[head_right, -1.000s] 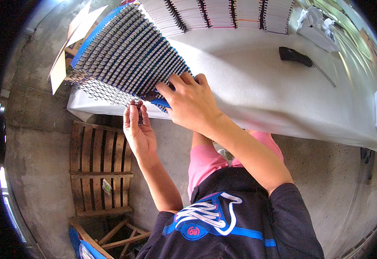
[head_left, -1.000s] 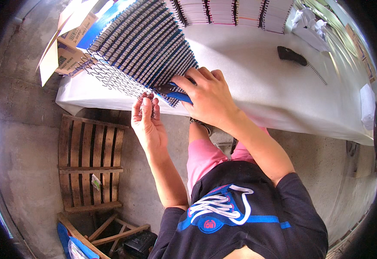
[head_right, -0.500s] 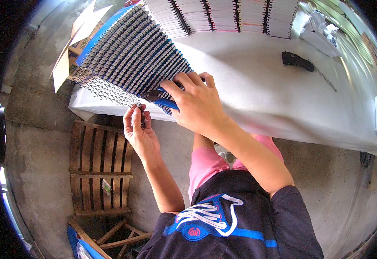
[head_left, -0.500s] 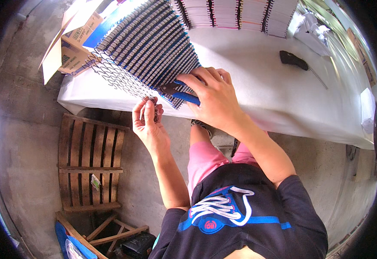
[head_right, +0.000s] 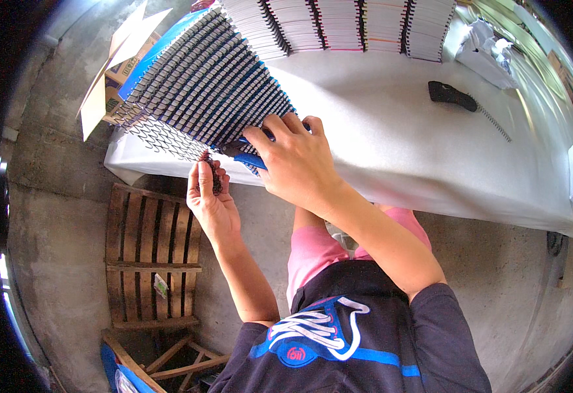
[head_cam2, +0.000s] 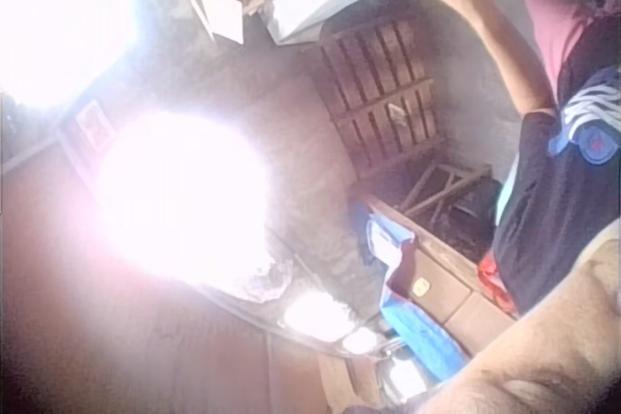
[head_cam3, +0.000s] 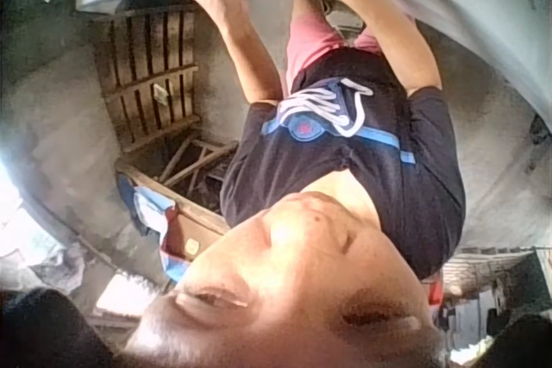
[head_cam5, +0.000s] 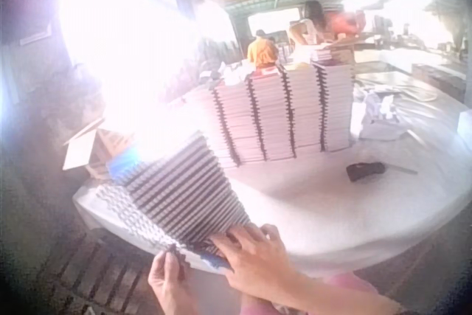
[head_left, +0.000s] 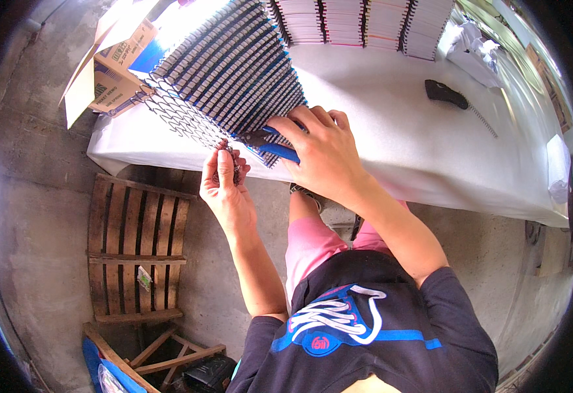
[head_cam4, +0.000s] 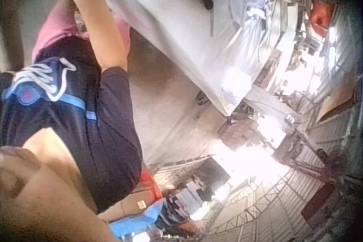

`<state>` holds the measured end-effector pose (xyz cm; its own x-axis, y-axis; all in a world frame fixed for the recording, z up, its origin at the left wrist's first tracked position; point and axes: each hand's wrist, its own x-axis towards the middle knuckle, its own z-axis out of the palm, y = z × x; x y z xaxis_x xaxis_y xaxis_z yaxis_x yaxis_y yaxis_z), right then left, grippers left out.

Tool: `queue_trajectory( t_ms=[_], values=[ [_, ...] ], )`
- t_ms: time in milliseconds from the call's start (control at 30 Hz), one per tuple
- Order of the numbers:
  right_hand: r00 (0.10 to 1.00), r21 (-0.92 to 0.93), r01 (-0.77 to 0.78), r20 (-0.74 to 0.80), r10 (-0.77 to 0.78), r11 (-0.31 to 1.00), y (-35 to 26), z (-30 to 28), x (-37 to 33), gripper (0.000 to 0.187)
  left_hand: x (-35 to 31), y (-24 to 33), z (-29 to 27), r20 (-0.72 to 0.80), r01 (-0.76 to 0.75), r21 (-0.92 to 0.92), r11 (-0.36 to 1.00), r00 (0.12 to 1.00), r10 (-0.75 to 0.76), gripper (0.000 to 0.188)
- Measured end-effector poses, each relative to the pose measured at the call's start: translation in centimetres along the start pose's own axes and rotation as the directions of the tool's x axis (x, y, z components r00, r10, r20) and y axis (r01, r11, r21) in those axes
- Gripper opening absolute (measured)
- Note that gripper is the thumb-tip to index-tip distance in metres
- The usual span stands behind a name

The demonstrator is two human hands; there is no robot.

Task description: The person uses pliers to trim and tuck the ends of the spiral wires on a stack of notebooks.

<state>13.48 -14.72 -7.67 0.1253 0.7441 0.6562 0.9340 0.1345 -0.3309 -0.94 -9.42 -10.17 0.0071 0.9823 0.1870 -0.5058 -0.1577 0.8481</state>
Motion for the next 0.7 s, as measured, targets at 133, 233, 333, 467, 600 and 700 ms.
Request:
queue_trajectory(
  t_ms=[133, 233, 333, 467, 600, 700],
  values=[
    [1.000, 0.013, -0.006, 0.030, 0.005, 1.000, -0.2, 0.0, 0.1, 0.038, 0.0, 0.1, 0.0, -0.002, -0.017, 0.006, 1.000, 1.000, 0.017, 0.018],
    [0.993, 0.147, -0.078, 0.097, 0.064, 0.986, 0.0, 0.3, 0.1, 0.036, 0.2, 0.0, -0.4, 0.007, -0.025, 0.021, 0.999, 1.000, 0.024, 0.019],
    [0.989, 0.253, -0.106, 0.129, 0.075, 0.962, 0.2, 0.3, 0.3, 0.034, 0.3, 0.0, -0.4, 0.019, -0.030, 0.032, 0.999, 0.999, 0.029, 0.019],
    [0.983, 0.173, -0.091, 0.175, 0.060, 0.981, 0.3, 0.5, 0.3, 0.037, 0.2, 0.1, 0.0, -0.021, -0.044, 0.068, 0.997, 0.999, 0.046, 0.018],
    [0.980, 0.151, -0.095, 0.189, 0.065, 0.984, 0.4, 0.5, 0.0, 0.036, 0.3, -0.2, -0.1, 0.002, -0.096, 0.074, 0.993, 0.995, 0.096, 0.018],
    [0.983, 0.149, -0.109, 0.162, 0.085, 0.983, 0.3, 0.3, -0.1, 0.038, -0.2, 0.2, 0.6, -0.053, -0.155, 0.255, 0.954, 0.983, 0.174, 0.019]
  ],
)
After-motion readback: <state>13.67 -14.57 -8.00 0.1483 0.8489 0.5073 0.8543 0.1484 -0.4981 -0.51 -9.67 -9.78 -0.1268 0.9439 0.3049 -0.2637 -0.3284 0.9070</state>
